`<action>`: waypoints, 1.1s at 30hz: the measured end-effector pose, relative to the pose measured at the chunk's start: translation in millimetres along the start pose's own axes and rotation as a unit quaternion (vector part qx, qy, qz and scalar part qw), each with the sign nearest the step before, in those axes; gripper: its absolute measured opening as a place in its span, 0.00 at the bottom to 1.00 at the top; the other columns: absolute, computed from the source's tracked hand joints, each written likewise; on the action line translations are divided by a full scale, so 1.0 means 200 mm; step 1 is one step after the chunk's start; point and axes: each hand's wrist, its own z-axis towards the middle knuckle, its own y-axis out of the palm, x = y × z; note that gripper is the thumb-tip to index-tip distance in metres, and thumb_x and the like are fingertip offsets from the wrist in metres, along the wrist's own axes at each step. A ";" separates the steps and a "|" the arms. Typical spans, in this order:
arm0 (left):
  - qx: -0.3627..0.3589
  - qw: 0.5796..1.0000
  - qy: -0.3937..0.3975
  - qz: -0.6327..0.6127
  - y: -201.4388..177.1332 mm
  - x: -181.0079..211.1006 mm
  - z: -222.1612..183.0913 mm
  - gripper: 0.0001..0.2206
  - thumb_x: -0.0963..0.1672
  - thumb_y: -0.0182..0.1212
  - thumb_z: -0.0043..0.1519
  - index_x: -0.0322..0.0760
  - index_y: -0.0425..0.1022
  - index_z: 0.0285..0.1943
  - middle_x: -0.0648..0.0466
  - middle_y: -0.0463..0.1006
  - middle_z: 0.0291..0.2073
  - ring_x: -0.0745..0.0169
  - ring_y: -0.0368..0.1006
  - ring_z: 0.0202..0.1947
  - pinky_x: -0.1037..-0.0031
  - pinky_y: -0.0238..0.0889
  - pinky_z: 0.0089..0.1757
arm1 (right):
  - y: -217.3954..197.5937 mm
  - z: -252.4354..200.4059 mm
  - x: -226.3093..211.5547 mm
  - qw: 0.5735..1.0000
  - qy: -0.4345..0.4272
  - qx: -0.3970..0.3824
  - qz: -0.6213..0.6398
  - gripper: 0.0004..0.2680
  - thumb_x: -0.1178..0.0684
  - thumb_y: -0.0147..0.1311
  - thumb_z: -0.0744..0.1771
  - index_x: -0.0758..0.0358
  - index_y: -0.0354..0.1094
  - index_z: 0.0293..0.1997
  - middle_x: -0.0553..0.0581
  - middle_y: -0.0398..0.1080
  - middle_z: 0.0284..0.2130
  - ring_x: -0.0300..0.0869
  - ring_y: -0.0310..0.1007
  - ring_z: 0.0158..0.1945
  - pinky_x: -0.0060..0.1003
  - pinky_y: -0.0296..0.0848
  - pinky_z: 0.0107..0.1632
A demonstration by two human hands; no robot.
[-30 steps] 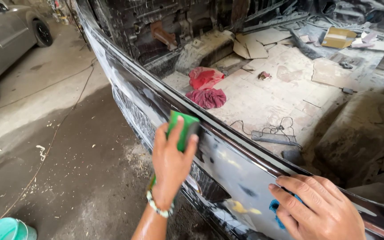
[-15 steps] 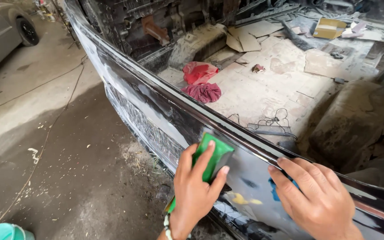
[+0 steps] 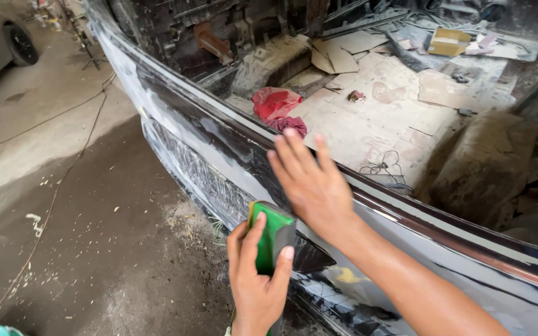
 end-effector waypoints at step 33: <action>-0.007 0.989 0.102 0.108 0.54 0.53 -0.17 0.28 0.47 0.73 0.55 0.37 0.72 0.66 0.41 0.70 0.55 0.40 0.72 0.52 0.58 0.67 0.48 | -0.52 -1.47 0.78 0.960 0.107 0.219 0.138 0.11 0.62 0.62 0.58 0.57 0.80 0.42 0.55 0.74 0.45 0.50 0.74 0.49 0.45 0.68 0.53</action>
